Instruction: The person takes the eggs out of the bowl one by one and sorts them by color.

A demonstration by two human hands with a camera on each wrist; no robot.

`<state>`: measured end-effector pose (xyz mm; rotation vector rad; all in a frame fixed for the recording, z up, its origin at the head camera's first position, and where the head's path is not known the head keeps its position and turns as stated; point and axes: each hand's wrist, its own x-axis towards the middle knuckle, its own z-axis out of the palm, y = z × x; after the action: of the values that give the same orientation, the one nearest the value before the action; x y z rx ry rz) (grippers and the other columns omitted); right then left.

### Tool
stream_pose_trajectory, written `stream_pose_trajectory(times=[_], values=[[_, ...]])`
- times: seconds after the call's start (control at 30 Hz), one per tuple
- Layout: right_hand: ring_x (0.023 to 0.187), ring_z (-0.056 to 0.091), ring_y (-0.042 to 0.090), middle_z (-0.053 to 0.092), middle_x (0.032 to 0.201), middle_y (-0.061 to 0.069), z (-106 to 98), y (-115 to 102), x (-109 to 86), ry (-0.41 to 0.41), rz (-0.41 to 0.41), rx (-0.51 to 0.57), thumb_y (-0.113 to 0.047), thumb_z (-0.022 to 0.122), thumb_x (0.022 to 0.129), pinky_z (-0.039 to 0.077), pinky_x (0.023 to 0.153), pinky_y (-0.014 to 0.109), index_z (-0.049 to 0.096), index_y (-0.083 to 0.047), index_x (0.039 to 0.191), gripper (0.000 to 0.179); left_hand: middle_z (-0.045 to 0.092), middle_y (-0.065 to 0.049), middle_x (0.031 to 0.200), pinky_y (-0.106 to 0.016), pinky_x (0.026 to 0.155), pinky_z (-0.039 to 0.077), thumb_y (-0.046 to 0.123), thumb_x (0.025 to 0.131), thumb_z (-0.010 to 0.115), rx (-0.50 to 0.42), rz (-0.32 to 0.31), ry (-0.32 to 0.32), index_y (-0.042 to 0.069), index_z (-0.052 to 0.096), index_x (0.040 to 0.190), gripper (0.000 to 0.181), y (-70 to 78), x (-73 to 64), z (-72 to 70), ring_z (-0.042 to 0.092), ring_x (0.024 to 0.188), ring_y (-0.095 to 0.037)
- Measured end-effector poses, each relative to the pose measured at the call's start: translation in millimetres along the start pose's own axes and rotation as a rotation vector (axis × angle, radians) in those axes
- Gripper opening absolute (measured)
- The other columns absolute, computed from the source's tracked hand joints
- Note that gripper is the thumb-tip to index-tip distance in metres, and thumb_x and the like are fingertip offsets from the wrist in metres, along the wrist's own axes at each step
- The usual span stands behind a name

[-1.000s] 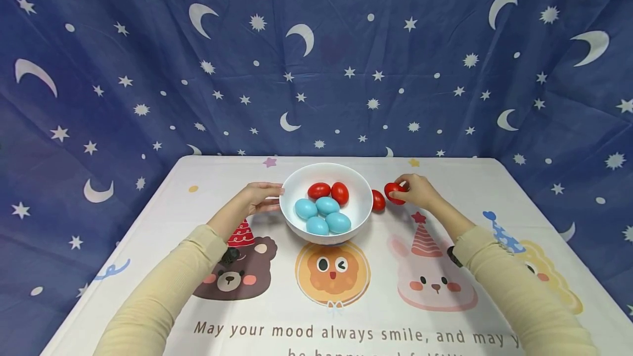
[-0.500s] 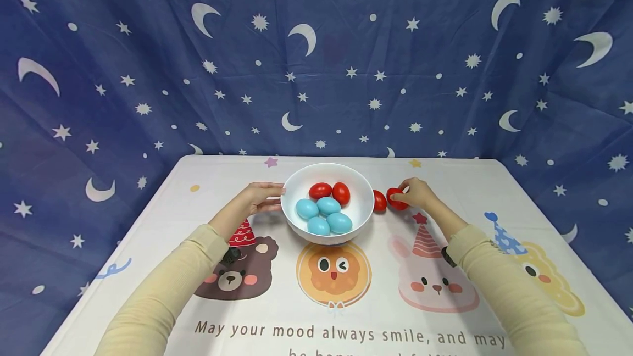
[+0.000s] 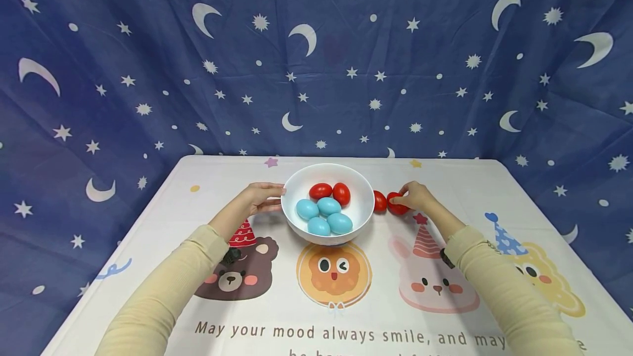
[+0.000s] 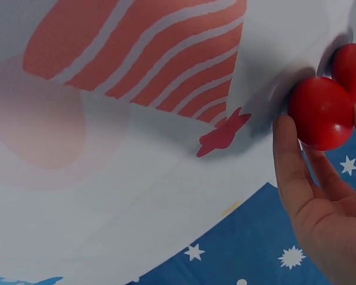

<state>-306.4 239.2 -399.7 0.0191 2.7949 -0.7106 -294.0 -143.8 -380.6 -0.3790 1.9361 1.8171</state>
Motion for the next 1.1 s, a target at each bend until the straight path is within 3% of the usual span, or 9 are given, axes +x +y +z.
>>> stream_pose_trajectory(times=[0.17, 0.3, 0.43, 0.73, 1.1], values=[[0.077, 0.06, 0.023, 0.059, 0.098, 0.021, 5.1, 14.4, 14.3, -0.014, -0.022, 0.025, -0.036, 0.07, 0.082, 0.059, 0.064, 0.025, 0.057, 0.01, 0.111, 0.055, 0.06, -0.008, 0.099, -0.025, 0.078, 0.061, 0.008, 0.091, 0.061, 0.001, -0.003, -0.003, 0.002, 0.047, 0.137, 0.048, 0.3, -1.3, -0.5, 0.064, 0.068, -0.01], [0.078, 0.063, 0.024, 0.059, 0.105, 0.024, 3.3, 4.7, 4.9, -0.03, 0.03, 0.043, -0.028, 0.067, 0.086, 0.062, 0.07, 0.029, 0.054, 0.011, 0.116, 0.051, 0.06, -0.009, 0.102, -0.025, 0.078, 0.061, 0.009, 0.092, 0.061, 0.006, -0.003, -0.008, 0.003, 0.046, 0.138, 0.049, 0.2, -3.3, -0.9, 0.064, 0.069, -0.009], [0.081, 0.062, 0.027, 0.058, 0.104, 0.026, 0.5, -2.7, -4.6, -0.043, 0.025, 0.044, -0.023, 0.063, 0.089, 0.063, 0.071, 0.031, 0.052, 0.014, 0.116, 0.047, 0.06, -0.008, 0.101, -0.025, 0.078, 0.061, 0.009, 0.092, 0.061, 0.002, -0.001, -0.012, 0.002, 0.045, 0.138, 0.049, 0.4, -3.8, -0.5, 0.064, 0.069, -0.01], [0.087, 0.061, 0.029, 0.056, 0.109, 0.028, 0.7, -2.8, -2.3, -0.065, 0.036, 0.064, -0.024, 0.062, 0.089, 0.063, 0.073, 0.033, 0.052, 0.014, 0.118, 0.049, 0.06, -0.009, 0.102, -0.025, 0.078, 0.061, 0.01, 0.092, 0.061, 0.012, -0.002, -0.005, 0.003, 0.046, 0.138, 0.049, 1.0, -1.6, 0.5, 0.064, 0.069, -0.01], [0.076, 0.061, 0.024, 0.058, 0.099, 0.022, -4.4, -4.1, -0.8, -0.065, 0.01, 0.053, -0.024, 0.061, 0.09, 0.063, 0.069, 0.031, 0.054, 0.013, 0.116, 0.045, 0.059, -0.008, 0.101, -0.024, 0.078, 0.061, 0.011, 0.092, 0.062, 0.018, -0.02, 0.002, 0.004, 0.047, 0.137, 0.048, 2.4, -0.1, 0.1, 0.064, 0.068, -0.01]])
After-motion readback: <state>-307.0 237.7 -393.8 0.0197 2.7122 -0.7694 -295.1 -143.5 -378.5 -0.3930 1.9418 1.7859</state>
